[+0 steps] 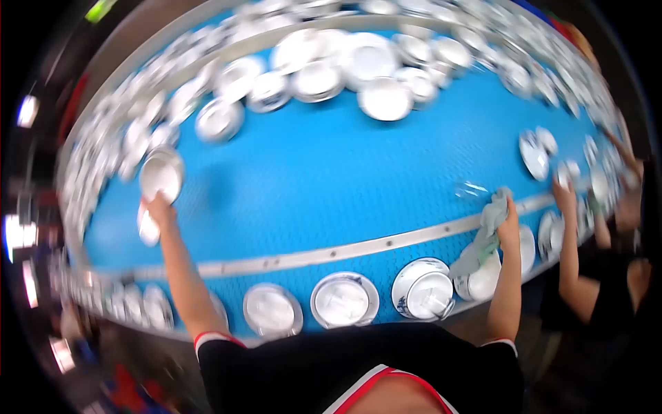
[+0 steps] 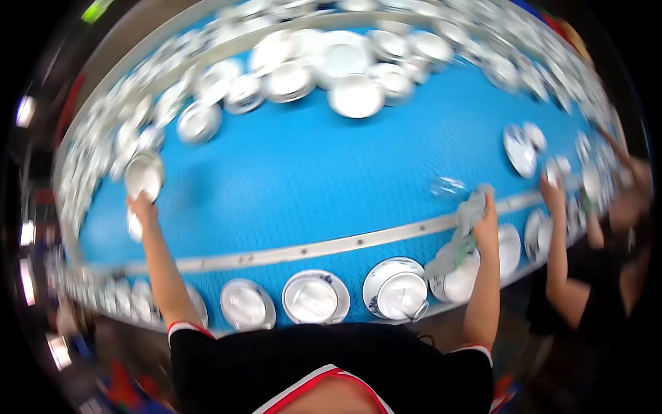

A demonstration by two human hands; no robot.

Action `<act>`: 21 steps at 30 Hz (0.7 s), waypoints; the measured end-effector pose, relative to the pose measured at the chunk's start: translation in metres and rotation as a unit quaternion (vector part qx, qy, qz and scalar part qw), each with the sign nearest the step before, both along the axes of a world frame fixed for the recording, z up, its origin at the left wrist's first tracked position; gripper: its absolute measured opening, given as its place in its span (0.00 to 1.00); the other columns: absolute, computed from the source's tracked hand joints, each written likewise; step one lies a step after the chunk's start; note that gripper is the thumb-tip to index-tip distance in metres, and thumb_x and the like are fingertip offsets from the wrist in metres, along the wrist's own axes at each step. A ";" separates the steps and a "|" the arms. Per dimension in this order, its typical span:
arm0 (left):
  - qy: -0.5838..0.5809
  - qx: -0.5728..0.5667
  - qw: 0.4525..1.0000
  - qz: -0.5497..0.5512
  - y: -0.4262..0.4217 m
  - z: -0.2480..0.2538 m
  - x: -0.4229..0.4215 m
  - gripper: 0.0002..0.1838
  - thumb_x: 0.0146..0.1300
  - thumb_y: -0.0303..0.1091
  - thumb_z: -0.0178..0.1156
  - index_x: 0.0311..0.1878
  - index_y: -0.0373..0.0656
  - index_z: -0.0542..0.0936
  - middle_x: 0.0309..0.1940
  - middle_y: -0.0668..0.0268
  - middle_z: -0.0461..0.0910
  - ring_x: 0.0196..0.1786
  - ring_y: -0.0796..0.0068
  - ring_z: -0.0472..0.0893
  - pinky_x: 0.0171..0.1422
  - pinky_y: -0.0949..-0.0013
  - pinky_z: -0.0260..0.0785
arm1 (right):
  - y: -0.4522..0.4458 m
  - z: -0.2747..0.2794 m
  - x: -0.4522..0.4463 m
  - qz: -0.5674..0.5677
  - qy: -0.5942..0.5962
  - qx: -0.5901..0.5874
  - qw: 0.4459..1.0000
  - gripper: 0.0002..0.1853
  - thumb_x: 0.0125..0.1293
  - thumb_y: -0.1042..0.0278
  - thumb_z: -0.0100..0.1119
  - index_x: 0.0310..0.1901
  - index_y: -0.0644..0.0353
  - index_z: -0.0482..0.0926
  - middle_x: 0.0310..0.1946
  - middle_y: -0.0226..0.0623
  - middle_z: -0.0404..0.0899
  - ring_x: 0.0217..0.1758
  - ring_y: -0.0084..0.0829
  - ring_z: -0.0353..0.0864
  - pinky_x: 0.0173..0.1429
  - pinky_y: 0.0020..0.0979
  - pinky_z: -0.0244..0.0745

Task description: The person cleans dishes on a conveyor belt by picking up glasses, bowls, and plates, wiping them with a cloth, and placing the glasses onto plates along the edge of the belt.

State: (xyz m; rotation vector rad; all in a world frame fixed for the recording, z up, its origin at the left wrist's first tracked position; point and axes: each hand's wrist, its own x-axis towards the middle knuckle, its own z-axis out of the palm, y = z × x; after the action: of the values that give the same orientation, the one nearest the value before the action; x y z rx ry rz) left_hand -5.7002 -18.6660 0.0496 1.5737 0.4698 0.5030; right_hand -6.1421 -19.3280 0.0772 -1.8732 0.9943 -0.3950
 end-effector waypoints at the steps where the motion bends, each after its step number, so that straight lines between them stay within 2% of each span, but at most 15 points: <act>1: -0.026 -0.004 0.999 -0.035 0.020 0.009 -0.042 0.31 0.52 0.20 0.53 0.60 0.42 0.56 0.48 0.53 0.69 0.46 0.60 0.74 0.46 0.59 0.72 | -0.002 -0.012 0.015 -0.011 -0.028 0.069 0.997 0.27 0.55 0.74 0.53 0.57 0.65 0.62 0.47 0.39 0.72 0.46 0.28 0.73 0.49 0.27 0.68; 2: -0.060 -0.003 0.997 -0.049 0.036 0.023 -0.094 0.29 0.54 0.19 0.52 0.59 0.41 0.56 0.47 0.55 0.69 0.45 0.62 0.74 0.47 0.59 0.71 | 0.000 -0.019 0.028 -0.018 -0.045 0.140 0.989 0.26 0.55 0.74 0.52 0.57 0.65 0.62 0.46 0.40 0.72 0.46 0.29 0.73 0.49 0.27 0.69; 4: -0.030 0.006 0.999 0.030 0.037 0.066 -0.210 0.27 0.54 0.18 0.52 0.58 0.40 0.58 0.46 0.57 0.70 0.47 0.66 0.73 0.50 0.65 0.69 | -0.015 -0.066 0.044 0.011 -0.076 0.180 0.981 0.23 0.56 0.70 0.53 0.55 0.65 0.66 0.46 0.40 0.73 0.46 0.32 0.74 0.46 0.31 0.71; 6: -0.030 0.002 0.994 0.104 0.052 0.081 -0.319 0.25 0.54 0.16 0.50 0.56 0.39 0.59 0.46 0.57 0.70 0.47 0.68 0.73 0.52 0.67 0.67 | -0.024 -0.089 0.061 0.070 -0.102 0.227 0.966 0.18 0.56 0.70 0.51 0.49 0.63 0.71 0.39 0.39 0.76 0.38 0.33 0.77 0.39 0.34 0.74; 7: -0.040 -0.023 0.989 0.142 0.064 0.081 -0.373 0.24 0.54 0.15 0.50 0.55 0.39 0.60 0.46 0.58 0.70 0.47 0.69 0.73 0.53 0.69 0.66 | -0.036 -0.103 0.067 0.030 -0.075 0.271 0.959 0.14 0.56 0.68 0.49 0.45 0.62 0.73 0.34 0.38 0.76 0.32 0.35 0.77 0.34 0.35 0.75; 8: -0.037 -0.002 0.981 0.190 0.072 0.066 -0.425 0.24 0.53 0.15 0.49 0.54 0.38 0.60 0.47 0.58 0.70 0.47 0.69 0.73 0.53 0.68 0.66 | -0.043 -0.117 0.067 0.083 -0.065 0.275 0.956 0.14 0.56 0.68 0.49 0.45 0.62 0.73 0.34 0.38 0.76 0.32 0.35 0.77 0.34 0.35 0.75; 11: 0.041 0.043 0.936 0.347 0.087 -0.003 -0.561 0.25 0.50 0.13 0.49 0.53 0.37 0.61 0.47 0.58 0.70 0.50 0.67 0.71 0.56 0.68 0.63 | -0.048 -0.141 0.078 0.096 -0.024 0.326 0.940 0.12 0.58 0.66 0.48 0.41 0.59 0.74 0.33 0.37 0.76 0.31 0.35 0.77 0.30 0.35 0.75; 13: 0.097 0.058 0.902 0.416 0.102 -0.073 -0.638 0.27 0.47 0.13 0.50 0.54 0.38 0.62 0.49 0.57 0.68 0.53 0.65 0.69 0.59 0.67 0.60 | -0.035 -0.124 0.086 0.071 0.008 0.340 0.938 0.09 0.60 0.64 0.47 0.37 0.56 0.74 0.28 0.33 0.75 0.25 0.31 0.74 0.26 0.32 0.72; 14: 0.150 0.012 0.882 0.446 0.097 -0.062 -0.659 0.27 0.47 0.13 0.50 0.54 0.39 0.62 0.50 0.56 0.67 0.53 0.64 0.69 0.59 0.66 0.60 | -0.029 -0.090 0.095 0.104 0.030 0.347 0.932 0.08 0.59 0.64 0.49 0.36 0.55 0.74 0.26 0.33 0.75 0.23 0.29 0.74 0.23 0.30 0.71; 15: 0.165 -0.021 0.867 0.470 0.095 -0.085 -0.680 0.27 0.46 0.13 0.49 0.53 0.39 0.63 0.49 0.56 0.67 0.53 0.63 0.69 0.59 0.67 0.60 | -0.025 -0.077 0.103 0.134 0.040 0.362 0.922 0.07 0.59 0.64 0.51 0.35 0.55 0.75 0.25 0.33 0.75 0.21 0.28 0.74 0.20 0.28 0.70; 17: 0.199 -0.062 0.831 0.515 0.086 -0.153 -0.706 0.28 0.43 0.14 0.46 0.53 0.39 0.63 0.48 0.55 0.69 0.51 0.62 0.70 0.59 0.66 0.60 | -0.015 -0.080 0.123 0.260 0.076 0.502 0.822 0.06 0.60 0.63 0.51 0.31 0.54 0.74 0.21 0.30 0.72 0.17 0.26 0.69 0.16 0.25 0.66; 18: 0.216 -0.090 0.821 0.520 0.084 -0.180 -0.712 0.27 0.43 0.13 0.44 0.52 0.38 0.64 0.46 0.54 0.69 0.51 0.62 0.70 0.58 0.65 0.61 | 0.021 -0.064 0.125 0.272 0.090 0.494 0.821 0.06 0.60 0.63 0.51 0.31 0.54 0.74 0.21 0.30 0.72 0.17 0.26 0.69 0.16 0.25 0.66; 19: 0.263 -0.098 0.797 0.534 0.079 -0.184 -0.706 0.26 0.43 0.13 0.44 0.50 0.39 0.65 0.45 0.54 0.70 0.50 0.61 0.71 0.57 0.66 0.62 | 0.075 -0.035 0.117 0.220 0.093 0.426 0.873 0.05 0.60 0.64 0.50 0.30 0.53 0.73 0.19 0.29 0.70 0.15 0.25 0.66 0.15 0.25 0.63; 20: 0.255 -0.114 0.791 0.545 0.078 -0.219 -0.702 0.24 0.44 0.14 0.44 0.49 0.40 0.66 0.43 0.54 0.72 0.48 0.60 0.73 0.54 0.65 0.64 | 0.111 -0.028 0.114 0.165 0.089 0.351 0.917 0.06 0.60 0.64 0.50 0.28 0.53 0.71 0.18 0.28 0.69 0.14 0.24 0.64 0.13 0.24 0.60; 21: 0.297 -0.122 0.780 0.537 0.082 -0.252 -0.699 0.24 0.45 0.15 0.45 0.49 0.41 0.66 0.42 0.53 0.75 0.47 0.59 0.75 0.53 0.63 0.66 | 0.130 -0.024 0.123 0.170 0.095 0.336 0.922 0.06 0.60 0.64 0.50 0.28 0.53 0.71 0.18 0.28 0.69 0.14 0.24 0.64 0.13 0.24 0.60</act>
State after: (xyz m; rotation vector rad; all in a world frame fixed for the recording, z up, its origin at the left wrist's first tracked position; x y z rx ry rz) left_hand -6.3995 -18.5835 -0.2021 1.0450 1.8992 0.7347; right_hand -6.0188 -19.1981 0.0530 -1.4150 0.7699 0.3152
